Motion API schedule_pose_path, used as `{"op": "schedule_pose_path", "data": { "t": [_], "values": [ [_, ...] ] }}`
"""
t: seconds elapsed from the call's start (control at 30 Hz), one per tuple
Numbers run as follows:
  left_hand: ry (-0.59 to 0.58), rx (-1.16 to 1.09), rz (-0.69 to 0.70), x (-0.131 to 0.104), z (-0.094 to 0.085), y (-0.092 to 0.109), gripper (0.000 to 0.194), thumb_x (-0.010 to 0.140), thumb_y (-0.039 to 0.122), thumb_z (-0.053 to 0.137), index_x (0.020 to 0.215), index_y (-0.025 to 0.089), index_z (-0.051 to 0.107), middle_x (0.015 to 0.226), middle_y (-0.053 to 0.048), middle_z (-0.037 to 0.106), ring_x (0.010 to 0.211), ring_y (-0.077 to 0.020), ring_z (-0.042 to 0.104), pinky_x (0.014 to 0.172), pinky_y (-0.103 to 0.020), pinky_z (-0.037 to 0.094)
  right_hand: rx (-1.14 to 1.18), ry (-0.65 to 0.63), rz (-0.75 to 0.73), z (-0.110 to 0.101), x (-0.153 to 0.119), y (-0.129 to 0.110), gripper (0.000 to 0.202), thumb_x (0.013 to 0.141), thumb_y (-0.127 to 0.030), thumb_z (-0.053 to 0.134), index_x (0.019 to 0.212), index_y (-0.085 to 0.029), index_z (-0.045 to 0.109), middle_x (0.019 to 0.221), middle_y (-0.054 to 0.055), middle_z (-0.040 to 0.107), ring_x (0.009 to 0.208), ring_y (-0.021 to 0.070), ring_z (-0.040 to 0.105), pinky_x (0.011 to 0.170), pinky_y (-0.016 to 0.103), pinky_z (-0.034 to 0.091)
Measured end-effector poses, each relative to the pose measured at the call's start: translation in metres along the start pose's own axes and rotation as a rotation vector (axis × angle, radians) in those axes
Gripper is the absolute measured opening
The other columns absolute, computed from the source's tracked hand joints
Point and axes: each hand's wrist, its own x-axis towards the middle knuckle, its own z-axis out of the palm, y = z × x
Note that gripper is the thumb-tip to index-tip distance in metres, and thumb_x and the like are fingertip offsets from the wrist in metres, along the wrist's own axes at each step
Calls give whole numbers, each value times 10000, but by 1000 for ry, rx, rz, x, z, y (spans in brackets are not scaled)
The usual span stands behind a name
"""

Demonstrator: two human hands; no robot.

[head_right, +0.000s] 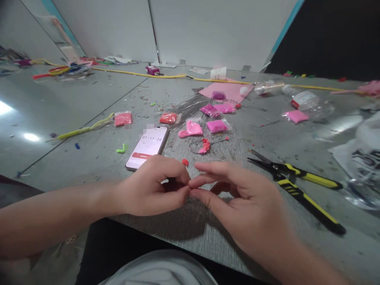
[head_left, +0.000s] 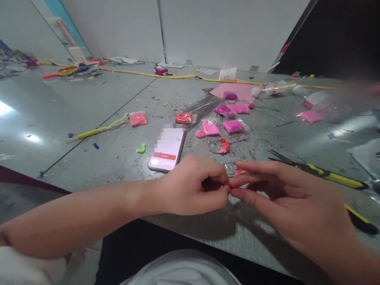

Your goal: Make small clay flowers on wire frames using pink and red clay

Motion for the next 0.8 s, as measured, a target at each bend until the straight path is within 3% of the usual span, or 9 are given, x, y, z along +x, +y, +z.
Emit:
{"op": "schedule_pose_path", "data": {
  "t": [0.1,0.23,0.33,0.43,0.5,0.6,0.7,0.8],
  "values": [
    [29,82,110,-2,0,-2,150,869,137,624,723,144,588,621,48,524,570,-51,442,548,-193,342,118,-25,112,2,2,1,348,756,-332,901,1079,-282,781,853,20,836,632,184,790,532,222,661],
    [41,85,130,-2,1,-4,147,899,167,616,753,154,626,625,35,552,573,-67,461,567,-210,373,351,-163,282,2,5,8,373,765,-336,897,1106,-246,775,919,65,837,671,185,793,541,226,657],
    [18,-43,18,1,0,-1,139,912,189,619,788,156,674,622,32,573,547,-66,458,563,-215,391,444,-241,345,2,7,11,347,779,-377,887,1073,-226,781,934,68,827,645,162,767,529,228,646],
    [-21,-234,-161,3,-1,3,158,923,240,624,807,145,674,662,12,579,576,-81,471,536,-220,375,417,-242,313,1,7,11,314,823,-432,842,1042,-214,785,853,55,813,575,132,721,503,214,621],
    [-47,-337,-262,4,-2,4,186,925,281,630,804,142,654,679,8,559,598,-89,459,528,-225,352,291,-172,237,0,6,9,295,830,-443,832,1022,-224,787,812,42,805,566,137,715,498,217,612],
    [-104,-426,-345,4,-4,4,193,900,295,656,783,145,623,656,27,508,604,-89,425,539,-230,333,26,-68,-54,-1,2,7,170,873,-340,801,1031,-279,784,912,22,804,719,159,756,613,246,636],
    [-172,-455,-375,4,-5,1,165,867,255,675,763,152,599,635,49,464,603,-85,406,542,-227,316,-150,-98,-345,0,0,5,170,940,-196,709,1068,-290,772,1030,16,766,880,136,747,735,227,624],
    [-189,-467,-406,5,-6,-1,150,859,241,691,772,151,608,641,59,460,603,-79,402,549,-224,313,-247,-117,-471,0,0,5,165,960,-128,654,1045,-238,745,995,25,741,862,111,719,733,201,601]
  ]
}}
